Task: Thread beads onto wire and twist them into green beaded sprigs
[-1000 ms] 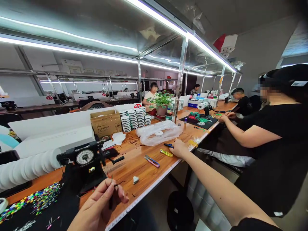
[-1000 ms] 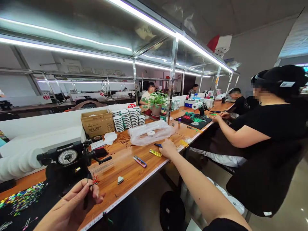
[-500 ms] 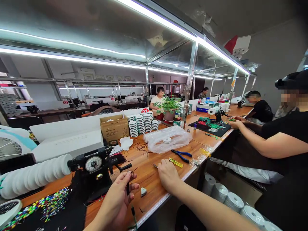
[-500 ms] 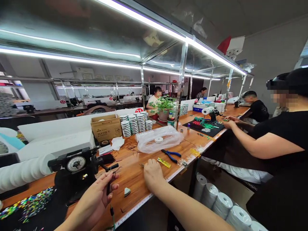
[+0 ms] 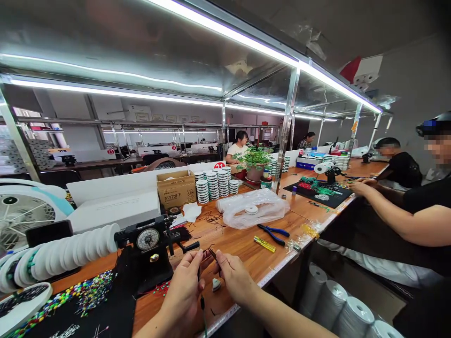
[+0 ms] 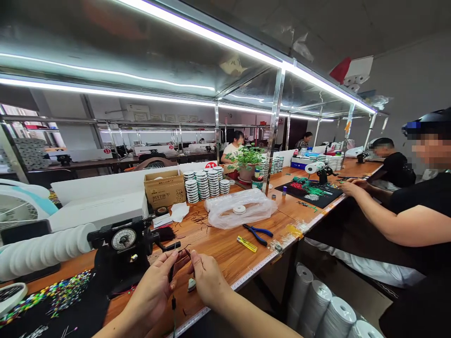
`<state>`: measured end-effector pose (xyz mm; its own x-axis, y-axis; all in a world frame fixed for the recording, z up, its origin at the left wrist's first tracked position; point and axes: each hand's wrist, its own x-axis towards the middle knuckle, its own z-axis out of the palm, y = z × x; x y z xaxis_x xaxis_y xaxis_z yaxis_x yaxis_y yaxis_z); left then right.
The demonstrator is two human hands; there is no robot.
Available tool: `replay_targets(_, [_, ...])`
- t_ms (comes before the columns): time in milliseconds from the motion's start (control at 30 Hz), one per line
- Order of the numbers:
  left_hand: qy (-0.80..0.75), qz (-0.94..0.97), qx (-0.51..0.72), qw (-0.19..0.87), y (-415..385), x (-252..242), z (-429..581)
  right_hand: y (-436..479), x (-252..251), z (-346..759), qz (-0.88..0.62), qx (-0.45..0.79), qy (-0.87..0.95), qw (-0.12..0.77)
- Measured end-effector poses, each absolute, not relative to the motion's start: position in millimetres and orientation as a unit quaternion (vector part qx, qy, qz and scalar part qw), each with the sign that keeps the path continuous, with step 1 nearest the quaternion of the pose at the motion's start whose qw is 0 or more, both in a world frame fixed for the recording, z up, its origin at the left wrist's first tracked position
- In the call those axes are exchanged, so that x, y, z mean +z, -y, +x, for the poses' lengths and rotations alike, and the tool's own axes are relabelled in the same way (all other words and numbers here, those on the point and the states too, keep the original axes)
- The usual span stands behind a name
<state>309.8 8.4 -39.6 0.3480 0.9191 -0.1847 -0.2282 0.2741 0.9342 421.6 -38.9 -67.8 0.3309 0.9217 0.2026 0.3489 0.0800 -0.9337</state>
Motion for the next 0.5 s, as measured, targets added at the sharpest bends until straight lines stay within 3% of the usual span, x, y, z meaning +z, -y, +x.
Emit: replay_targets(500, [-0.394,0.44,0.398,0.702,-10,-39,327,33,-70,429,-0.708,0.119,0.563,0.409])
